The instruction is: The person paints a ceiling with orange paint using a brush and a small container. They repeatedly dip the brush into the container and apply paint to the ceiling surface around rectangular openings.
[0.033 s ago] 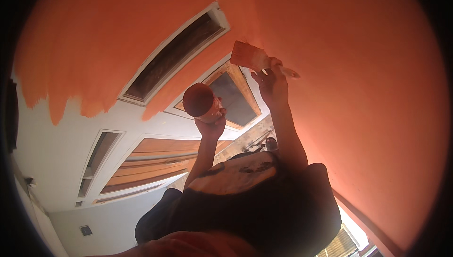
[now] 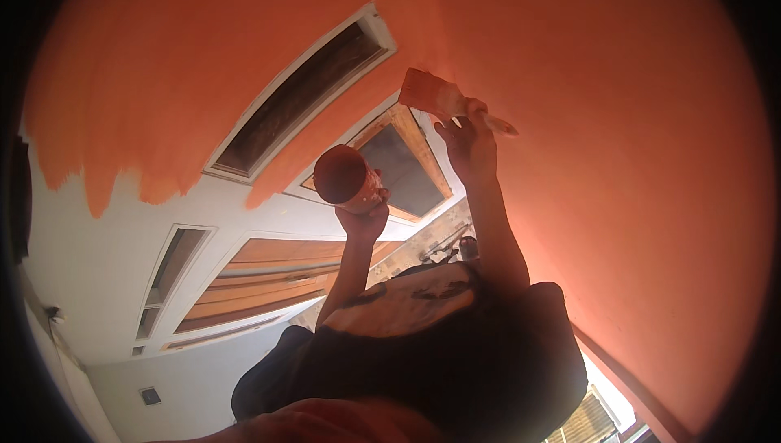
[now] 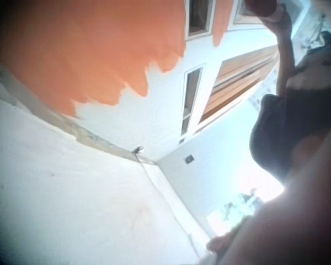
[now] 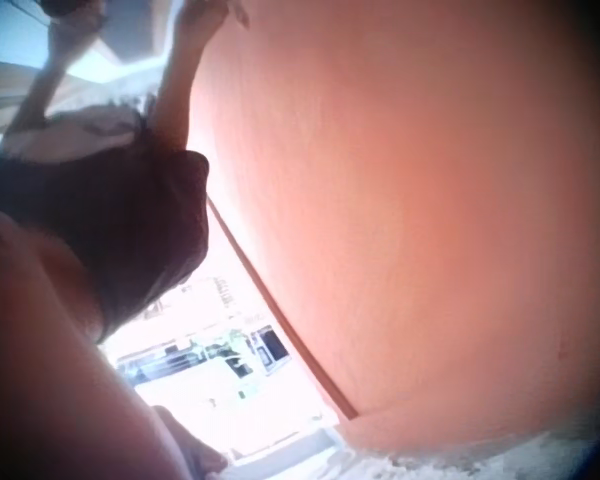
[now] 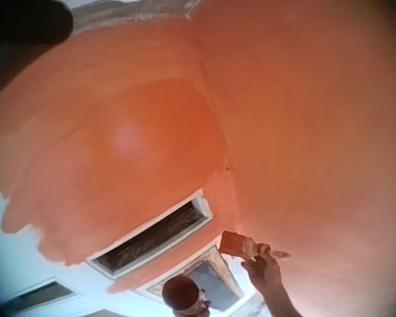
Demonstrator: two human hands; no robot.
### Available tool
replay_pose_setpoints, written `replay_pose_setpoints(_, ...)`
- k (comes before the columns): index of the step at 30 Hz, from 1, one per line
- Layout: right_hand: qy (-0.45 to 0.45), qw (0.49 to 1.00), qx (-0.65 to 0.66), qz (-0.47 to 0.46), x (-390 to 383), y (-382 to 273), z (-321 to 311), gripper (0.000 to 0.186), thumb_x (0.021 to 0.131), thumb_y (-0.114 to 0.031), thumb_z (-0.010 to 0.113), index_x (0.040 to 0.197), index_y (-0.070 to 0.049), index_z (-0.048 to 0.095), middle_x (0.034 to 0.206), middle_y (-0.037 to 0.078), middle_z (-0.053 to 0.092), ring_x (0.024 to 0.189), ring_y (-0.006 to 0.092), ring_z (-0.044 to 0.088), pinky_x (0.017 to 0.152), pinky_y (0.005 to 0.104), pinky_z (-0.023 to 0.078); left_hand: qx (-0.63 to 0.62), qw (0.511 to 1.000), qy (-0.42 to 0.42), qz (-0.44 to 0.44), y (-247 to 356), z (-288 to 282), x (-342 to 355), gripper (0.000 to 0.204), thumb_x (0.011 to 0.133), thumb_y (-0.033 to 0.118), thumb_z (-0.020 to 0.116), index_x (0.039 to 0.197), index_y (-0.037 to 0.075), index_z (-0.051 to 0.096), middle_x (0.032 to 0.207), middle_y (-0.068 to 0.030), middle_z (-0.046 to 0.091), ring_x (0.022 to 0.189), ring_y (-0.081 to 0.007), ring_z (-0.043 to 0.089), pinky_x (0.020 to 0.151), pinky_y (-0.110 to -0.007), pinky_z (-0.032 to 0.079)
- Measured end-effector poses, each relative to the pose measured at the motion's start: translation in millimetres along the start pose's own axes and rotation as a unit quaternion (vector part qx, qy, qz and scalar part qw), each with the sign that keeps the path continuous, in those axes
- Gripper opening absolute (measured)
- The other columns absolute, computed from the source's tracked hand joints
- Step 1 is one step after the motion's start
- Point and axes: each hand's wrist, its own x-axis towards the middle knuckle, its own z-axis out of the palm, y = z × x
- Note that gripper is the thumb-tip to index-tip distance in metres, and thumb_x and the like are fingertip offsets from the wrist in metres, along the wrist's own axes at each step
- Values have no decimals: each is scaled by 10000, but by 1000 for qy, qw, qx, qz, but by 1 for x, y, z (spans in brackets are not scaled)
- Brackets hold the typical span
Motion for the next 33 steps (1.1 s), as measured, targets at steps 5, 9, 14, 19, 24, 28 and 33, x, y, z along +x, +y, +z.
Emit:
replay_pose_setpoints(5,-36,997,-15,-65,61,9,-19,146,986,-197,655,1068,-127,558,1171,77,575,1127,234,569,900,375,554,0,1000,2,9,12,-10,8,589,943,552,540,1395,175,525,1367,-177,555,1040,-364,624,566,-304,527)
replay_pose_setpoints(9,-14,992,19,-124,104,18,-13,175,976,-170,663,1077,-112,532,1180,98,562,1140,270,570,902,396,553,12,1000,3,17,17,-9,7,607,941,523,577,1419,154,513,1401,-176,527,1047,-357,613,590,-293,524)
replay_pose_setpoints(14,11,985,12,-173,152,28,7,265,974,-108,629,1210,-75,514,1198,127,565,1095,302,616,869,426,593,28,999,9,29,24,-16,3,640,958,497,586,1487,160,460,1408,-161,506,1010,-334,611,565,-260,516)
replay_pose_setpoints(19,-1,976,-13,-217,184,35,36,362,985,-97,593,1324,6,515,1275,162,551,1125,338,623,910,453,601,20,998,19,50,28,-26,-11,649,936,447,670,1478,177,438,1418,-160,477,1043,-374,629,589,-279,590)
replay_pose_setpoints(24,-33,964,-22,-263,202,39,58,388,988,-80,551,1355,32,489,1303,175,546,1154,340,618,913,476,606,56,996,30,59,32,-28,-21,630,944,422,664,1480,176,443,1399,-149,497,989,-288,613,613,-250,553)
replay_pose_setpoints(28,-23,957,-38,-286,204,47,64,377,978,-77,569,1332,35,501,1262,170,564,1133,310,624,881,461,622,58,997,25,54,33,-28,-24,620,953,409,654,1488,182,439,1409,-139,492,992,-272,601,621,-247,538)
replay_pose_setpoints(33,-1,949,-32,-314,203,55,58,347,949,-65,605,1269,51,537,1160,151,597,1047,258,643,836,422,636,41,998,18,39,34,-33,-21,601,968,396,637,1496,189,436,1415,-141,489,1004,-290,597,612,-245,530)
